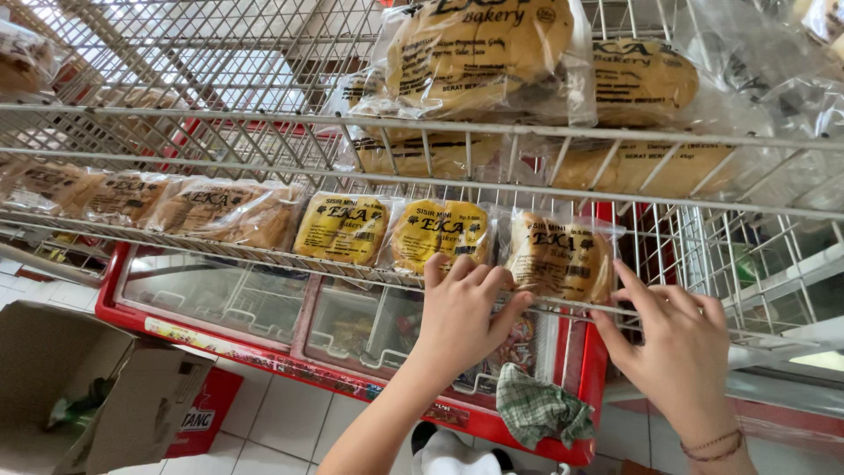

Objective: The person sprays a cleaning solution onto a freezer display case and wipes the glass and frame with a cloth. They then pick up several packaged bread items from a wire rack above the freezer, inspect them, and place them back on the shelf.

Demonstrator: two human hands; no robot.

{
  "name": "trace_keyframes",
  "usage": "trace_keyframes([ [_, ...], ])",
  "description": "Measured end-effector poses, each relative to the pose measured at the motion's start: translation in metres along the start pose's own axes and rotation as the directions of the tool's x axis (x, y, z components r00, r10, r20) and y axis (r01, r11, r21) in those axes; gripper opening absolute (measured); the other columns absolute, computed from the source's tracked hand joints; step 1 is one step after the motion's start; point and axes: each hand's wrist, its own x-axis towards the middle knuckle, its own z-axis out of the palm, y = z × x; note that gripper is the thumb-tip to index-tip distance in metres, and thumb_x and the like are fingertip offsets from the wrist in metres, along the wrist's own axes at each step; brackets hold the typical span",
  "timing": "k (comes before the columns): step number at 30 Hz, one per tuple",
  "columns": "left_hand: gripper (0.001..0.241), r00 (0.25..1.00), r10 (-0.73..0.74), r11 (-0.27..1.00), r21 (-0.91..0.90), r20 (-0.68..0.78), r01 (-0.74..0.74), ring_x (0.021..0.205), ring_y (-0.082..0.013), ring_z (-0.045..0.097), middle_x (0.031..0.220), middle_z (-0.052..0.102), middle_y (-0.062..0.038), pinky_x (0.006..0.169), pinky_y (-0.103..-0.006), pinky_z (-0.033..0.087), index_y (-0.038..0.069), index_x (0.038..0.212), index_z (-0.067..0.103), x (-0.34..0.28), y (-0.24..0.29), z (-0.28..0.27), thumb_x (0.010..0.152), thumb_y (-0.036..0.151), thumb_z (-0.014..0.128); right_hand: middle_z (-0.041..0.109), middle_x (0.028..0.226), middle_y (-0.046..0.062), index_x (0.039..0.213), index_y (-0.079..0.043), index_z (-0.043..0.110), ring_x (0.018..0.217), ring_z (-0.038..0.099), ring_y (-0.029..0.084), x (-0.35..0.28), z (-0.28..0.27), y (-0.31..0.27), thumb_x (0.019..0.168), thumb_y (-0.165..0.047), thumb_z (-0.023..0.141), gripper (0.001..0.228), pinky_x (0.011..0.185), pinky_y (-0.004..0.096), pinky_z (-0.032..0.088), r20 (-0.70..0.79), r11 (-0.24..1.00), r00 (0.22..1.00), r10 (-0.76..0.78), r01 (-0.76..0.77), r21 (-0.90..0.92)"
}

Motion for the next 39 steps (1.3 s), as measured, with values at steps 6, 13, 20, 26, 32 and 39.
trace_keyframes([
  [6,0.051,0.991,-0.071,0.996,0.056,0.109,0.065,0.087,-0.0291,0.064,0.071,0.069,-0.010,0.097,-0.0524,0.035,0.006,0.082,0.069,0.003,0.001,0.001,0.094,0.055,0.062,0.076,0.084,-0.009,0.132,-0.021,0.073,0.080,0.067,0.011,-0.002,0.006,-0.002,0.086,-0.045,0.073,0.052,0.093,0.033,0.041,0.005,0.997,1.000,0.031,-0.031,-0.064],
  [13,0.073,0.896,-0.187,0.982,0.106,0.404,0.157,0.064,-0.0343,0.069,0.060,0.066,-0.014,0.100,-0.0500,0.043,0.007,0.072,0.075,0.026,0.003,-0.005,0.083,0.078,0.058,0.074,0.078,-0.008,0.134,-0.026,0.074,0.073,0.066,0.013,-0.003,0.010,0.004,0.088,-0.051,0.072,0.053,0.088,0.030,0.040,0.053,0.988,0.998,0.032,-0.023,-0.152],
  [20,0.066,0.866,-0.164,0.975,0.211,0.473,0.070,0.066,-0.0291,0.071,0.066,0.069,-0.010,0.095,-0.0488,0.040,0.010,0.074,0.077,0.032,0.004,0.003,0.061,0.075,0.074,0.075,0.084,-0.012,0.133,-0.027,0.075,0.079,0.066,0.011,-0.006,0.020,0.009,0.090,-0.049,0.072,0.048,0.087,0.029,0.038,0.004,0.990,1.000,0.016,-0.015,-0.143],
  [26,0.057,0.991,0.124,0.992,0.009,-0.058,-0.124,0.109,-0.0266,0.067,0.115,0.069,-0.010,0.107,-0.0493,0.041,0.007,0.119,0.073,0.002,-0.003,0.003,0.084,0.052,0.075,0.077,0.096,-0.011,0.134,-0.021,0.075,0.089,0.065,0.009,-0.010,0.015,0.008,0.091,-0.043,0.074,0.049,0.097,0.034,0.037,-0.081,0.977,0.996,-0.030,0.012,-0.214],
  [32,0.032,0.958,0.105,0.982,-0.125,-0.266,-0.142,0.125,-0.0301,0.062,0.126,0.064,-0.010,0.123,-0.0564,0.033,0.011,0.111,0.071,-0.073,-0.022,-0.013,0.085,0.029,0.078,0.065,0.128,0.010,0.131,-0.005,0.064,0.123,0.059,0.023,-0.017,0.016,-0.006,0.105,-0.027,0.068,0.035,0.110,0.034,0.042,-0.285,0.968,0.958,-0.031,0.100,0.230],
  [39,0.018,0.954,-0.136,0.976,-0.200,-0.266,0.083,0.110,-0.0272,0.066,0.112,0.066,-0.007,0.111,-0.0522,0.042,0.011,0.098,0.069,-0.151,-0.069,-0.040,0.083,0.009,0.078,0.066,0.122,0.006,0.118,-0.007,0.067,0.122,0.061,0.022,-0.011,0.048,-0.121,0.103,-0.019,0.071,0.020,0.113,0.036,0.045,-0.346,0.801,0.938,-0.030,0.229,0.553],
])
